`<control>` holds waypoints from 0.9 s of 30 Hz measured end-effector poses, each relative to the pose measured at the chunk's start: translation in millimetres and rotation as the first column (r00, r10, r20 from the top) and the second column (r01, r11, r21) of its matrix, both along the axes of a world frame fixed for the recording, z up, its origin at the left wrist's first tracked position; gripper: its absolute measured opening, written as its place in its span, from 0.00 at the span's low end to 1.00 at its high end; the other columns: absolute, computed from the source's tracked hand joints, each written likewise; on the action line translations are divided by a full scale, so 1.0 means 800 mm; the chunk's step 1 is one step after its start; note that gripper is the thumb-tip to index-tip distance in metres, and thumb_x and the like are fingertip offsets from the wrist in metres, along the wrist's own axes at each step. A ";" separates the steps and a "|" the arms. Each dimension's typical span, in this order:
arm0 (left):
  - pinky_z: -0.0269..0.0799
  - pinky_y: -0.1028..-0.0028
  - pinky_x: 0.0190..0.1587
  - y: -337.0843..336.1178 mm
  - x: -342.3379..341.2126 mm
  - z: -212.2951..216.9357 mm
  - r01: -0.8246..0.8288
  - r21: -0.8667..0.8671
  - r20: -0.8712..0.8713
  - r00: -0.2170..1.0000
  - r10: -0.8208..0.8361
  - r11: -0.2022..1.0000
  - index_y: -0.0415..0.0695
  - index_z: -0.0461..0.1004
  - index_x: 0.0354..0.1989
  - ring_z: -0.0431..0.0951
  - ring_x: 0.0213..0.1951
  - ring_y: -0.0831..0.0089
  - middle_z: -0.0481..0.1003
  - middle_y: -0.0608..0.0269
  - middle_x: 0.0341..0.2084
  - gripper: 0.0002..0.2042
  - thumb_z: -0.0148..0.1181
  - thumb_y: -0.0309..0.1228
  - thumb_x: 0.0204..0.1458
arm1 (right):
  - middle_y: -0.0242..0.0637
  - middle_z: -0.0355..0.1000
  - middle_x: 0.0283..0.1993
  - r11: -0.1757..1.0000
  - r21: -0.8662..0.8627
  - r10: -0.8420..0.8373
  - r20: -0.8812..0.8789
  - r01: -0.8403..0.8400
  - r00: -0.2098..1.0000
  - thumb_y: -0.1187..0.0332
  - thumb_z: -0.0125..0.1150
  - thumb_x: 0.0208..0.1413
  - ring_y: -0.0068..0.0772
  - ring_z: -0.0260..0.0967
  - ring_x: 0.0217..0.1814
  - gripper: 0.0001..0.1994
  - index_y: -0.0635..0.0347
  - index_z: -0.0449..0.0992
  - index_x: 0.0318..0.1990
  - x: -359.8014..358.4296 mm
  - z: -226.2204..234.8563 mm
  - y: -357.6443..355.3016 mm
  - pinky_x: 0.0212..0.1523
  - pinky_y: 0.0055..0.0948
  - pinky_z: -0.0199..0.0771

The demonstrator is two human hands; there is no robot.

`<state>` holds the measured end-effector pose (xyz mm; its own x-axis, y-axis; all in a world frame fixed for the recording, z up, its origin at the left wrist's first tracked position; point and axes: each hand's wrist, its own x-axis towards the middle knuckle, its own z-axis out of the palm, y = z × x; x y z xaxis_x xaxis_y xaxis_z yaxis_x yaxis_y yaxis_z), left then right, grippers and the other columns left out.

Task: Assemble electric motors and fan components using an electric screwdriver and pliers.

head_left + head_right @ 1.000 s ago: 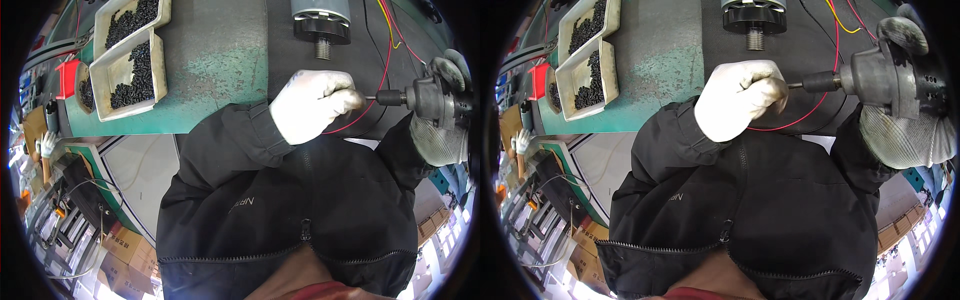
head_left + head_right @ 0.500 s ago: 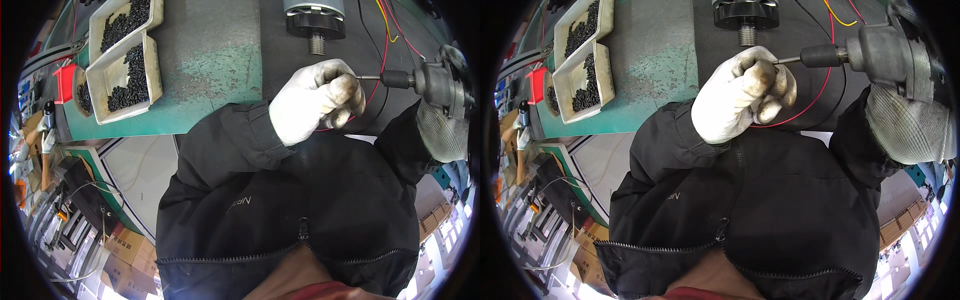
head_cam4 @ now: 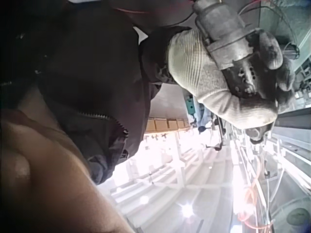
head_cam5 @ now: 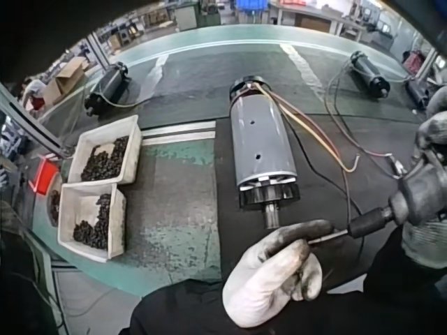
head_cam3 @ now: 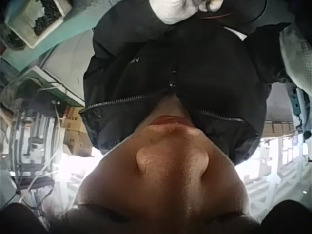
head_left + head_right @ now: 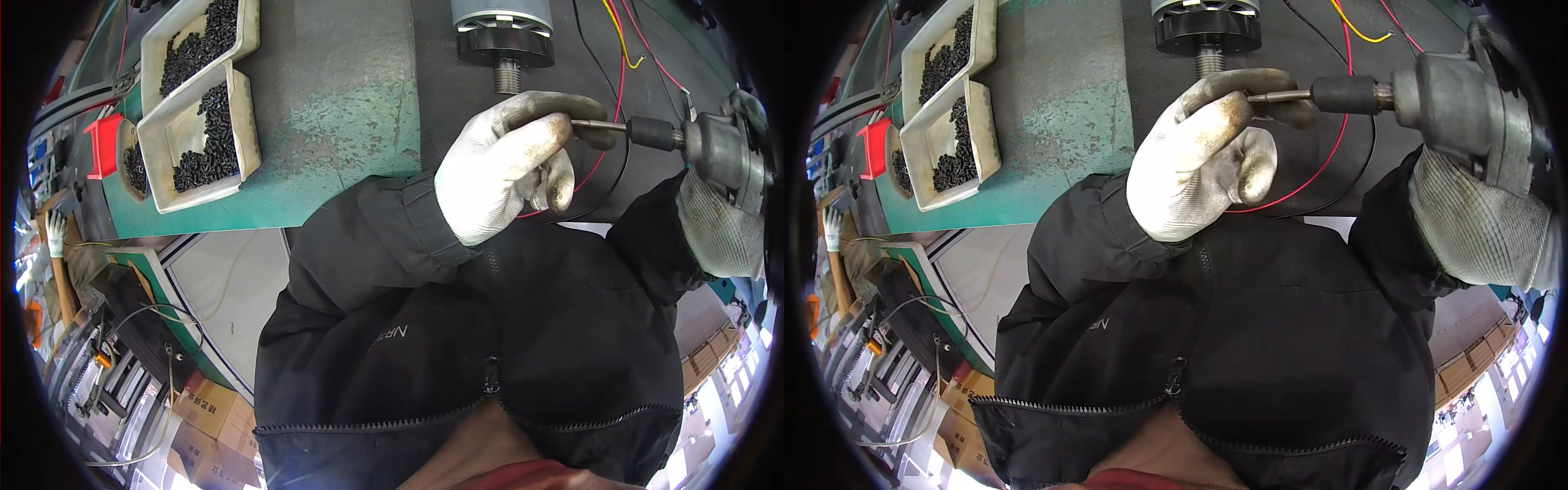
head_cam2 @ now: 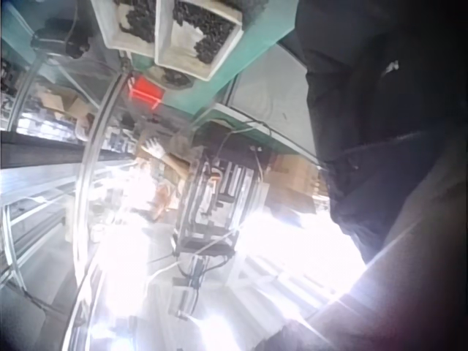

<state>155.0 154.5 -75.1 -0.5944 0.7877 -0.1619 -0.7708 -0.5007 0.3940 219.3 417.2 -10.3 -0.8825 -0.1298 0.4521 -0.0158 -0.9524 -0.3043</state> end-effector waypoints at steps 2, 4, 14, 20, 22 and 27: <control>0.64 0.83 0.22 0.001 0.002 -0.005 -0.046 0.040 0.005 0.999 0.045 0.998 0.35 0.67 0.53 0.73 0.23 0.78 0.75 0.54 0.40 0.17 0.48 0.33 0.61 | 0.31 0.73 0.34 0.981 0.131 -0.136 -0.049 0.142 0.989 0.56 0.46 0.61 0.29 0.73 0.31 0.15 0.58 0.73 0.41 -0.017 0.007 -0.025 0.35 0.26 0.75; 0.64 0.82 0.22 0.004 0.003 -0.004 -0.052 0.060 0.028 0.998 0.050 0.997 0.35 0.67 0.54 0.73 0.23 0.79 0.75 0.56 0.41 0.17 0.48 0.33 0.61 | 0.31 0.73 0.34 0.964 0.178 -0.190 -0.063 0.198 0.980 0.56 0.46 0.61 0.29 0.73 0.31 0.15 0.58 0.73 0.41 -0.025 0.011 -0.033 0.36 0.26 0.75; 0.67 0.80 0.24 0.002 0.006 -0.013 -0.027 0.159 0.104 0.995 0.010 0.987 0.39 0.64 0.57 0.71 0.21 0.76 0.75 0.56 0.45 0.20 0.51 0.37 0.61 | 0.32 0.73 0.36 0.926 0.258 -0.267 -0.076 0.277 0.961 0.58 0.47 0.60 0.28 0.72 0.33 0.15 0.59 0.72 0.42 -0.039 0.018 -0.054 0.37 0.25 0.74; 0.71 0.79 0.24 0.003 0.007 -0.011 -0.033 0.088 0.062 0.998 0.028 0.996 0.39 0.64 0.58 0.73 0.23 0.75 0.75 0.54 0.44 0.20 0.51 0.36 0.61 | 0.33 0.72 0.36 0.919 0.265 -0.284 -0.071 0.292 0.956 0.58 0.47 0.60 0.28 0.72 0.34 0.15 0.60 0.72 0.42 -0.038 0.021 -0.055 0.38 0.25 0.73; 0.71 0.79 0.25 0.003 0.008 -0.014 -0.040 0.101 0.060 0.998 0.034 0.994 0.38 0.64 0.58 0.74 0.23 0.75 0.75 0.54 0.44 0.20 0.51 0.36 0.60 | 0.33 0.72 0.37 0.919 0.269 -0.281 -0.068 0.289 0.957 0.59 0.47 0.60 0.28 0.72 0.34 0.15 0.60 0.72 0.42 -0.038 0.020 -0.057 0.38 0.25 0.73; 0.73 0.79 0.26 0.005 0.007 -0.014 -0.041 0.118 0.027 0.999 0.039 0.992 0.38 0.64 0.57 0.75 0.25 0.75 0.74 0.54 0.44 0.21 0.52 0.37 0.60 | 0.33 0.72 0.37 0.916 0.274 -0.288 -0.065 0.295 0.955 0.59 0.47 0.59 0.28 0.71 0.35 0.14 0.60 0.72 0.43 -0.040 0.021 -0.059 0.39 0.24 0.73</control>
